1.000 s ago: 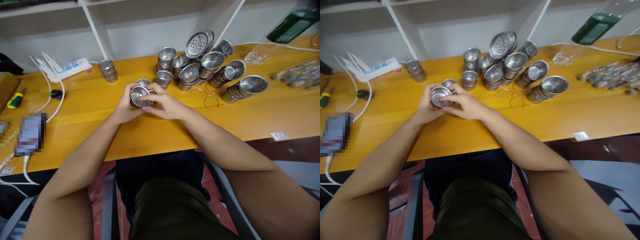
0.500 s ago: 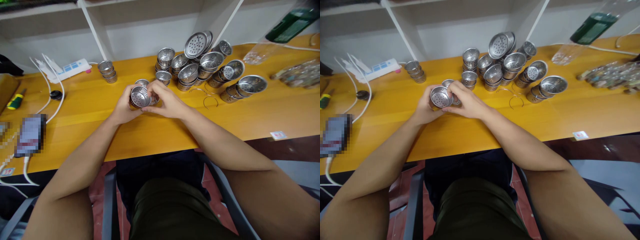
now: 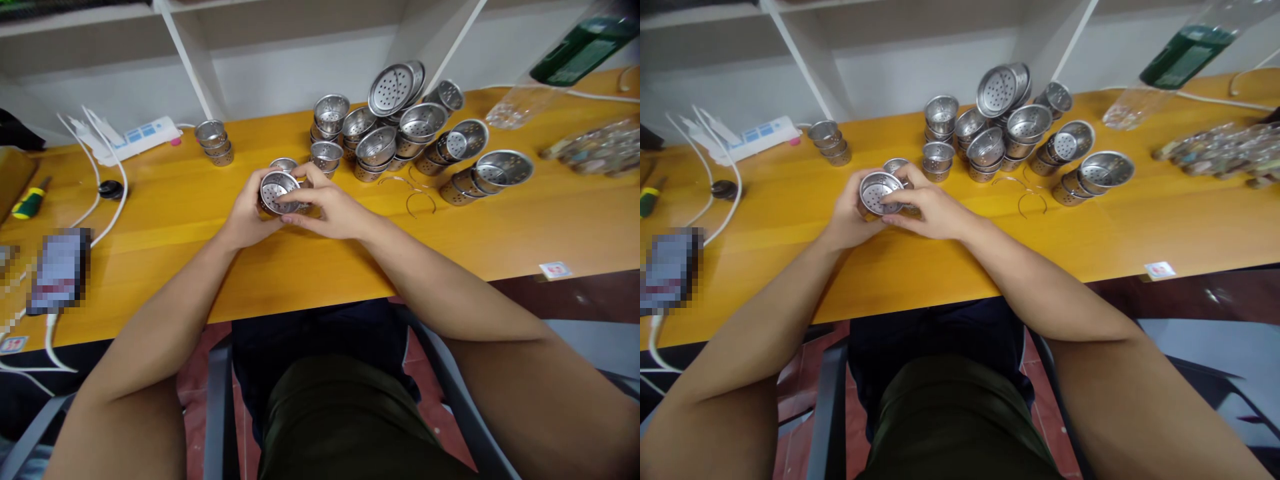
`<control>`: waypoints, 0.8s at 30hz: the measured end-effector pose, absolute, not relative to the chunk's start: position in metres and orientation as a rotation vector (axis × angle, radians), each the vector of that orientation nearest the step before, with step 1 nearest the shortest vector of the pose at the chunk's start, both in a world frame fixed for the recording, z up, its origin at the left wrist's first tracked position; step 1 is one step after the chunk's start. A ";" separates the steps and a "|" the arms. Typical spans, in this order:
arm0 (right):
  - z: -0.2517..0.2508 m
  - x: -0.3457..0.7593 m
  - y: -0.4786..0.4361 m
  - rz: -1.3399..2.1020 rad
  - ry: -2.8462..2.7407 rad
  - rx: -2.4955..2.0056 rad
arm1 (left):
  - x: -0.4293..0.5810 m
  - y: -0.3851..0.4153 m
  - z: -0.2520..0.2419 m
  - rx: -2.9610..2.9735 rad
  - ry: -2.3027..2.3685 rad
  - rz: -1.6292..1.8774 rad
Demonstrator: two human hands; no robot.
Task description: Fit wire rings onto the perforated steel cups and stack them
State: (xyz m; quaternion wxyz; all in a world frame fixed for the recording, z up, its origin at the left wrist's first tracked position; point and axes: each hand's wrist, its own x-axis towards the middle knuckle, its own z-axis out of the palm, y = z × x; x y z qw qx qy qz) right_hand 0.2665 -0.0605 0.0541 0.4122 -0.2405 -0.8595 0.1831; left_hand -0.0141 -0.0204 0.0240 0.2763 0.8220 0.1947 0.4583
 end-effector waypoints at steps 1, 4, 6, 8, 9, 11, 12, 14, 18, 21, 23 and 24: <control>0.054 0.266 -0.061 0.463 -2.165 -0.601 | -0.014 -0.020 0.024 2.197 0.532 1.223; 0.057 0.267 -0.062 0.467 -2.173 -0.620 | -0.014 -0.021 0.024 2.185 0.533 1.223; 0.061 0.270 -0.062 0.471 -2.160 -0.636 | -0.015 -0.020 0.026 2.220 0.538 1.243; 0.065 0.273 -0.064 0.483 -2.138 -0.659 | -0.015 -0.020 0.028 2.276 0.550 1.246; 0.065 0.274 -0.064 0.494 -2.129 -0.672 | -0.016 -0.020 0.029 2.298 0.556 1.242; 0.065 0.274 -0.064 0.517 -2.122 -0.695 | -0.015 -0.020 0.029 2.315 0.560 1.227; 0.065 0.273 -0.064 0.523 -2.121 -0.704 | -0.014 -0.020 0.028 2.307 0.552 1.219; 0.066 0.272 -0.063 0.510 -2.113 -0.725 | -0.013 -0.020 0.025 2.273 0.521 1.218; 0.089 0.292 -0.068 0.248 -2.000 -0.725 | -0.015 -0.016 0.019 2.242 0.519 1.232; 0.122 0.339 -0.091 -0.124 -1.796 -0.705 | -0.021 -0.013 0.016 2.264 0.618 1.245; 0.142 0.378 -0.116 -0.099 -1.677 -0.918 | -0.023 -0.012 0.016 2.262 0.671 1.264; 0.149 0.396 -0.129 -0.025 -1.638 -1.020 | -0.024 -0.012 0.017 2.261 0.684 1.271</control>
